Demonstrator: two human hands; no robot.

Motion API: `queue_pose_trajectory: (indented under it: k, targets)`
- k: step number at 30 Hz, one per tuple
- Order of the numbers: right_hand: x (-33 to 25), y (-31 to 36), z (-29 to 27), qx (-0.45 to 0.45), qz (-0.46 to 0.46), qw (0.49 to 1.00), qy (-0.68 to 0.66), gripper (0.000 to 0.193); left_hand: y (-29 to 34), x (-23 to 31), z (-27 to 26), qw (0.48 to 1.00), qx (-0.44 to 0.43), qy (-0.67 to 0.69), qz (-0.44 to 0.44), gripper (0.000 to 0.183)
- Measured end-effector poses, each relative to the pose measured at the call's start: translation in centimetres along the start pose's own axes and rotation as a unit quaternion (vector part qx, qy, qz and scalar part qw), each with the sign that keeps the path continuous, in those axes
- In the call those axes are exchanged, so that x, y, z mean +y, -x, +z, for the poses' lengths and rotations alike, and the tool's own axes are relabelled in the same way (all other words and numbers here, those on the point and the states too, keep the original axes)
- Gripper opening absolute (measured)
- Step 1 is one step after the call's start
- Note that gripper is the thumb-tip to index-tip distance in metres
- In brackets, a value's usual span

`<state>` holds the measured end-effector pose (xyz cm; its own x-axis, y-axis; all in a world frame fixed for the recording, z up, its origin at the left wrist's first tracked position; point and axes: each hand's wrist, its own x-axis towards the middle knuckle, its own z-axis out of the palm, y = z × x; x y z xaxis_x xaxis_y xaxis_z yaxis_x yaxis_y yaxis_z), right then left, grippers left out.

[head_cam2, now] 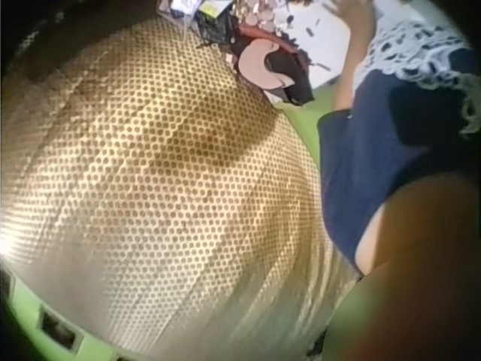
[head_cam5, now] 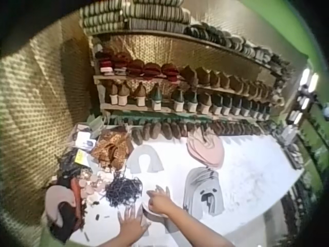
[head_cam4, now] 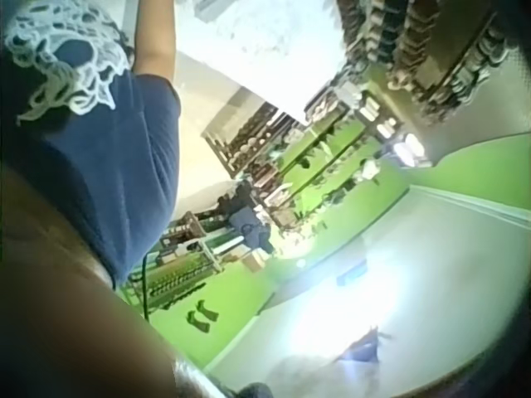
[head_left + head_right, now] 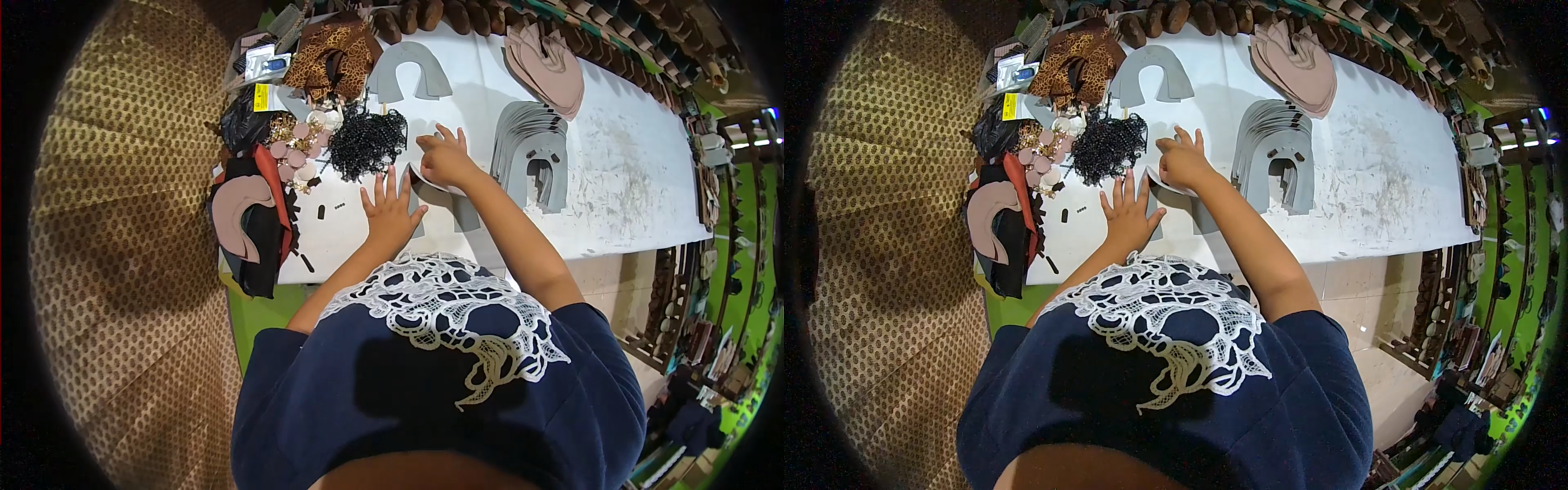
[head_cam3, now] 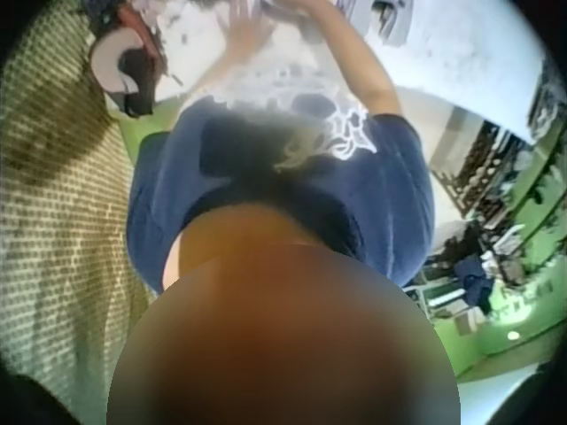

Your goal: Sort and arrange various shoe upper parts and linings on a workbench.

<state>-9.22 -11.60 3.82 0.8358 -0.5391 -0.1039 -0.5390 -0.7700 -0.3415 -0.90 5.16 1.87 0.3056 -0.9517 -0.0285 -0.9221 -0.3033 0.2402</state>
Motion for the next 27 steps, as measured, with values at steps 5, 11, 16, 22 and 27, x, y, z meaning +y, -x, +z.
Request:
queue_pose_trajectory:
  k: [5,11,16,22,27]
  targets:
    - [-0.1,0.0,-0.5,-0.004,0.003,1.0,0.011,0.014,0.1,-0.2,0.3,1.0,0.013,-0.009,0.007,0.073]
    - [-0.2,-0.2,-0.6,-0.009,0.006,1.0,0.021,0.014,0.1,-0.1,0.2,1.0,0.0,-0.017,0.002,0.073]
    - [-0.2,-0.2,-0.9,-0.016,0.003,1.0,0.017,0.013,0.2,-0.2,0.4,1.0,0.021,-0.013,0.005,0.069]
    - [1.4,-0.4,0.0,-0.007,0.024,0.997,-0.07,0.028,0.4,-0.1,0.2,0.996,0.076,-0.002,0.04,0.052]
    - [1.6,-0.5,-1.1,-0.079,0.103,0.968,-0.215,0.061,0.5,-0.1,0.1,0.997,0.074,-0.002,0.037,0.052]
